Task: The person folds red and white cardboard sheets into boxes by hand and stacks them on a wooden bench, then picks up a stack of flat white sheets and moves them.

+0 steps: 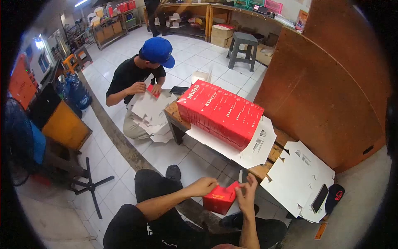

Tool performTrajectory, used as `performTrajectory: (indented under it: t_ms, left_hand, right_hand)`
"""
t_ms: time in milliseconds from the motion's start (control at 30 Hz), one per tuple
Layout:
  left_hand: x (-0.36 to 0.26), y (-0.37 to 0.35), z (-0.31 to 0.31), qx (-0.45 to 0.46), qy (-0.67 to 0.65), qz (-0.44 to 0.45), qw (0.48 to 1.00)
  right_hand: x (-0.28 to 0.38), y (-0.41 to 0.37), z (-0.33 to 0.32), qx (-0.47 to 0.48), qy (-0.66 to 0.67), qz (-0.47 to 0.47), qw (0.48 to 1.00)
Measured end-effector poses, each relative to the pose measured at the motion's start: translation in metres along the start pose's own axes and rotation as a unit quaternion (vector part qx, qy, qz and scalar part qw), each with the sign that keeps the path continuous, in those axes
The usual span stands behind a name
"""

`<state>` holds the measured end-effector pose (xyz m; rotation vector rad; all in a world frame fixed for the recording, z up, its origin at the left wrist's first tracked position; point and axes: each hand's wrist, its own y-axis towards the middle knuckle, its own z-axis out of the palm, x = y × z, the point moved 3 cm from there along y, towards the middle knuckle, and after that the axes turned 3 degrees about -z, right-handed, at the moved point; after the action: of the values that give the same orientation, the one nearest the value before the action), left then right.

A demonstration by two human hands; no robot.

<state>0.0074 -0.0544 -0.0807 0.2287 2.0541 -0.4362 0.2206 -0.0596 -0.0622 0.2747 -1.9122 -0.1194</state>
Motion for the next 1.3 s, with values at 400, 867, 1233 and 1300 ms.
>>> performTrajectory:
  t_ms: [400,867,1233,1300]
  left_hand:
    - [-0.022,-0.004,-0.006,0.069,0.117,0.018,0.991]
    - [-0.026,0.005,-0.022,-0.033,-0.176,0.065,0.982]
    - [-0.032,0.002,-0.011,-0.118,-0.284,0.141,0.941]
    - [-0.024,0.005,-0.013,-0.14,-0.322,0.142,0.925]
  right_hand:
    - [0.009,-0.014,0.029,0.07,-0.145,-0.065,0.985]
    - [0.015,-0.006,0.015,0.162,-0.029,0.044,0.985]
    - [0.01,-0.014,0.03,-0.032,0.271,0.017,0.962]
    - [0.014,-0.02,0.036,0.046,0.183,0.075,0.979]
